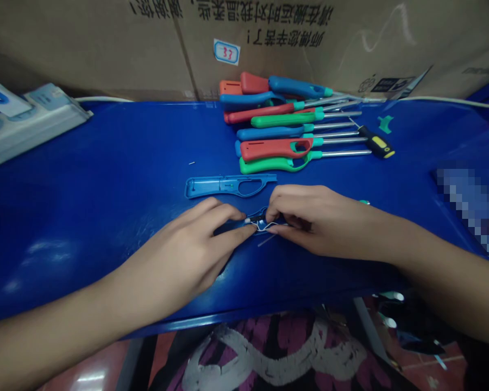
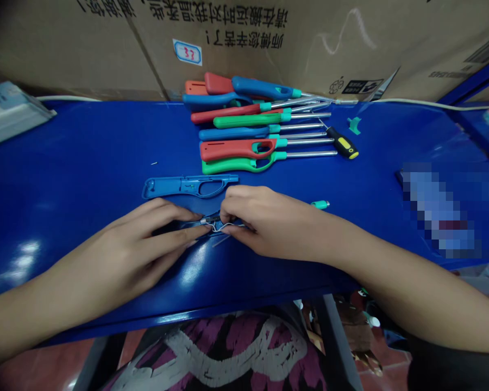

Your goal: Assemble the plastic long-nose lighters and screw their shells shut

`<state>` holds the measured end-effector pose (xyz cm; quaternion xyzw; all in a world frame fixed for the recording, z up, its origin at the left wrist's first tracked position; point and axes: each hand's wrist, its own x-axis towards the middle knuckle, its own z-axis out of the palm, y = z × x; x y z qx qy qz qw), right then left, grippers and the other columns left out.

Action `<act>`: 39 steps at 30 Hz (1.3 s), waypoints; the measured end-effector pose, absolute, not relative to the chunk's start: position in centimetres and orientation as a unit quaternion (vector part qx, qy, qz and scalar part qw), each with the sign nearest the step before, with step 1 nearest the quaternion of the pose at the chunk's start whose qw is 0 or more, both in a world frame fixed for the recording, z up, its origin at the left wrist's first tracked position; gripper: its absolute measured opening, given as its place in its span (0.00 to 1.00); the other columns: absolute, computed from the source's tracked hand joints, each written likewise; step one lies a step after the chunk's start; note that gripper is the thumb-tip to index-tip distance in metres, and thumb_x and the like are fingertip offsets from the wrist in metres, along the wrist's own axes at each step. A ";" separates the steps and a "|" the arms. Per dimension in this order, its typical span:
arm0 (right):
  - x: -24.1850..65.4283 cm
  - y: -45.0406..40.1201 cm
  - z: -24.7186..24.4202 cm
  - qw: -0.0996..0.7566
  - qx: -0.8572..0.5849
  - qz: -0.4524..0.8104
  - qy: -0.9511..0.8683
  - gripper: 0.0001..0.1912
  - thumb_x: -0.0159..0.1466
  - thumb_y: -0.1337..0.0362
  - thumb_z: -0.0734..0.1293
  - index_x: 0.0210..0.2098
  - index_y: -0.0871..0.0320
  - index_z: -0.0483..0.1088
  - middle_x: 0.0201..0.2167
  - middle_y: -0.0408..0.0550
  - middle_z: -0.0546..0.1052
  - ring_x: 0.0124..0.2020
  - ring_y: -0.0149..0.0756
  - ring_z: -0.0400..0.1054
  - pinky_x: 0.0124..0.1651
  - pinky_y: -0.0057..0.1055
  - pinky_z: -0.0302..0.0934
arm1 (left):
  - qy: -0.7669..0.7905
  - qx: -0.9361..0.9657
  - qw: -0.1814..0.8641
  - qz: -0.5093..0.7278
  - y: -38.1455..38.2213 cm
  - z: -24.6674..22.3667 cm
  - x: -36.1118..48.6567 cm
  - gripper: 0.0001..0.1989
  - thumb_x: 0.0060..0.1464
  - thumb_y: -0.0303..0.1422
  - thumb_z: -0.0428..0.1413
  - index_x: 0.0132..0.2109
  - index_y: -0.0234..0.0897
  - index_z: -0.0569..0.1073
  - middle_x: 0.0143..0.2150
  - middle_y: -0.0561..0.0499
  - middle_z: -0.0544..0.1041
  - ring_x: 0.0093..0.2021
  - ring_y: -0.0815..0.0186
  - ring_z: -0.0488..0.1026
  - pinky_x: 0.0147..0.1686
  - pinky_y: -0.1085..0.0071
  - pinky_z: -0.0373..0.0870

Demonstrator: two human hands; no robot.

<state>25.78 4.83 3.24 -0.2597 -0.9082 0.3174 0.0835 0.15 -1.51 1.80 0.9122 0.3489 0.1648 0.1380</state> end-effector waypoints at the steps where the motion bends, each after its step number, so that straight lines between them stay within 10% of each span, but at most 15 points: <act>1: 25.8 4.8 3.2 0.085 -0.261 0.317 -0.908 0.02 0.70 0.66 0.65 0.40 0.57 0.68 0.37 0.44 0.71 0.32 0.29 0.62 0.34 0.28 0.54 | 0.349 0.912 0.138 0.164 -1.5 1.8 0.1 0.18 0.67 0.25 0.51 0.61 0.37 0.74 0.51 0.41 0.74 0.50 0.56 0.70 0.47 0.58 0.74; 21: 25.1 4.4 2.6 0.076 -0.286 0.242 -0.924 0.07 0.70 0.66 0.61 0.34 0.56 0.60 0.35 0.44 0.69 0.31 0.30 0.61 0.32 0.28 0.51 | 0.353 0.911 0.138 0.161 -1.5 1.8 0.2 0.20 0.67 0.25 0.50 0.62 0.38 0.74 0.50 0.41 0.74 0.50 0.55 0.71 0.47 0.59 0.74; 39: 24.9 4.4 2.8 0.155 -0.279 0.332 -0.888 0.06 0.66 0.72 0.66 0.35 0.60 0.76 0.31 0.43 0.75 0.26 0.26 0.62 0.31 0.27 0.56 | 0.350 0.923 0.098 0.129 -1.7 1.7 0.5 0.21 0.66 0.24 0.50 0.63 0.33 0.72 0.49 0.37 0.72 0.48 0.52 0.71 0.43 0.55 0.75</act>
